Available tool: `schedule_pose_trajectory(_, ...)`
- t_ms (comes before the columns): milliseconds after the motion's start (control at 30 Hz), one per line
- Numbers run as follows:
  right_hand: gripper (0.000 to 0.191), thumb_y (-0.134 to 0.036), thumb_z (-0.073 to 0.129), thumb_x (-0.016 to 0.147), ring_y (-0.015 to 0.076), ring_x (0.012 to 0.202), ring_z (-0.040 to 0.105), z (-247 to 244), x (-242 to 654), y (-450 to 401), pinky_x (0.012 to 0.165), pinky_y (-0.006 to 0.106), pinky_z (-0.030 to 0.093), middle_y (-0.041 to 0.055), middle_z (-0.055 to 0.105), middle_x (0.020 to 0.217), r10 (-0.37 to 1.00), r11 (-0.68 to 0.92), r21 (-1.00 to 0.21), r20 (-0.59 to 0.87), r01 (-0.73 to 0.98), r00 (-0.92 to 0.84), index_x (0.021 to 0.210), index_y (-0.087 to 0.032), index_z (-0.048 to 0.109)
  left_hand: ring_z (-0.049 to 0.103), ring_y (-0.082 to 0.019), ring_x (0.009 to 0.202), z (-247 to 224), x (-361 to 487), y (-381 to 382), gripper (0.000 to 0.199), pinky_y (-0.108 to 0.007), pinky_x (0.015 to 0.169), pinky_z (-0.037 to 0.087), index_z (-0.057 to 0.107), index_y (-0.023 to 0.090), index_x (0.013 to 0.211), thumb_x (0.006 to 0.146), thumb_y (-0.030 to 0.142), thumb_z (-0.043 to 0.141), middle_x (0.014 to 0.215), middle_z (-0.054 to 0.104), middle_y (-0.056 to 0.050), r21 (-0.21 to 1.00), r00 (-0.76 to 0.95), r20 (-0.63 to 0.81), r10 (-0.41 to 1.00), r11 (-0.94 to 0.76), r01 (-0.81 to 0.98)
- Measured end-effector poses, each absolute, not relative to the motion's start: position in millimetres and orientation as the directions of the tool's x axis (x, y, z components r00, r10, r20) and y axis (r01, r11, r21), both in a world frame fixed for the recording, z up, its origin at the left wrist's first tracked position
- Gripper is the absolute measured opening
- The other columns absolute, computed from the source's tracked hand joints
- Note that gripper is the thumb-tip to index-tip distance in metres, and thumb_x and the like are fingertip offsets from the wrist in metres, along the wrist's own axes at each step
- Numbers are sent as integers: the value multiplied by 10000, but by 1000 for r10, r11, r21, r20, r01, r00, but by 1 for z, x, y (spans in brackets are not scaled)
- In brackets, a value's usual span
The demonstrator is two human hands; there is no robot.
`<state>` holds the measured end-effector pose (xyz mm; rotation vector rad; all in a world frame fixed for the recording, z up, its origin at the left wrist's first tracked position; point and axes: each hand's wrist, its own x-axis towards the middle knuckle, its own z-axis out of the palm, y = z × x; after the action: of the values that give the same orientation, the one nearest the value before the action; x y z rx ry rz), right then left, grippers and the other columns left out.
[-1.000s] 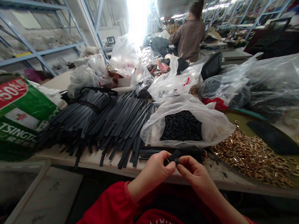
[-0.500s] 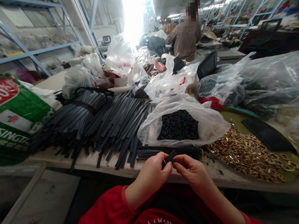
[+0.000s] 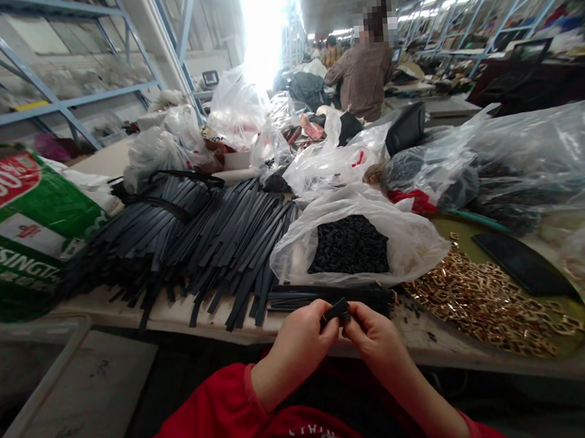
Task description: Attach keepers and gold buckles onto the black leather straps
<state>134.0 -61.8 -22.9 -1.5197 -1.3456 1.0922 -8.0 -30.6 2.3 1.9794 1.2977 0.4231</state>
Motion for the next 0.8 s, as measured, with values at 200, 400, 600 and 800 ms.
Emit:
schedule_pose_trajectory(200, 233, -291, 488, 765, 145, 659, 536, -21, 129, -61, 593, 235, 421, 6, 610, 728, 982, -183, -973, -188, 141, -26, 935, -177, 599, 556, -146, 639, 4, -8, -29, 139, -222, 559, 346, 572, 186, 807, 789, 255, 453, 724, 626, -13, 713, 416, -122, 901, -212, 669)
schedule_pose_trajectory(400, 267, -406, 527, 756, 112, 560, 495, -20, 134, -62, 529, 218, 394, -14, 558, 626, 973, -214, -975, -218, 59, -72, 830, -165, 614, 538, -132, 642, 6, -13, -28, 159, -212, 567, 346, 588, 184, 847, 786, 262, 465, 735, 626, 1, 765, 452, -124, 883, -205, 610)
schedule_pose_trajectory(600, 221, -358, 526, 774, 120, 592, 514, -21, 140, -64, 558, 220, 400, -9, 592, 666, 974, -142, -974, -170, 176, -151, 855, -189, 642, 533, -129, 656, 8, -17, -25, 174, -202, 563, 353, 600, 153, 809, 761, 272, 483, 733, 626, -2, 822, 480, -202, 854, -119, 557)
schedule_pose_trajectory(800, 254, -412, 543, 747, 116, 552, 498, -12, 143, -65, 535, 219, 411, -17, 568, 577, 966, -189, -976, -205, 109, -158, 702, -186, 649, 527, -125, 629, 10, -18, -29, 206, -201, 534, 342, 603, 146, 782, 760, 307, 477, 705, 624, -1, 820, 509, -239, 827, -109, 562)
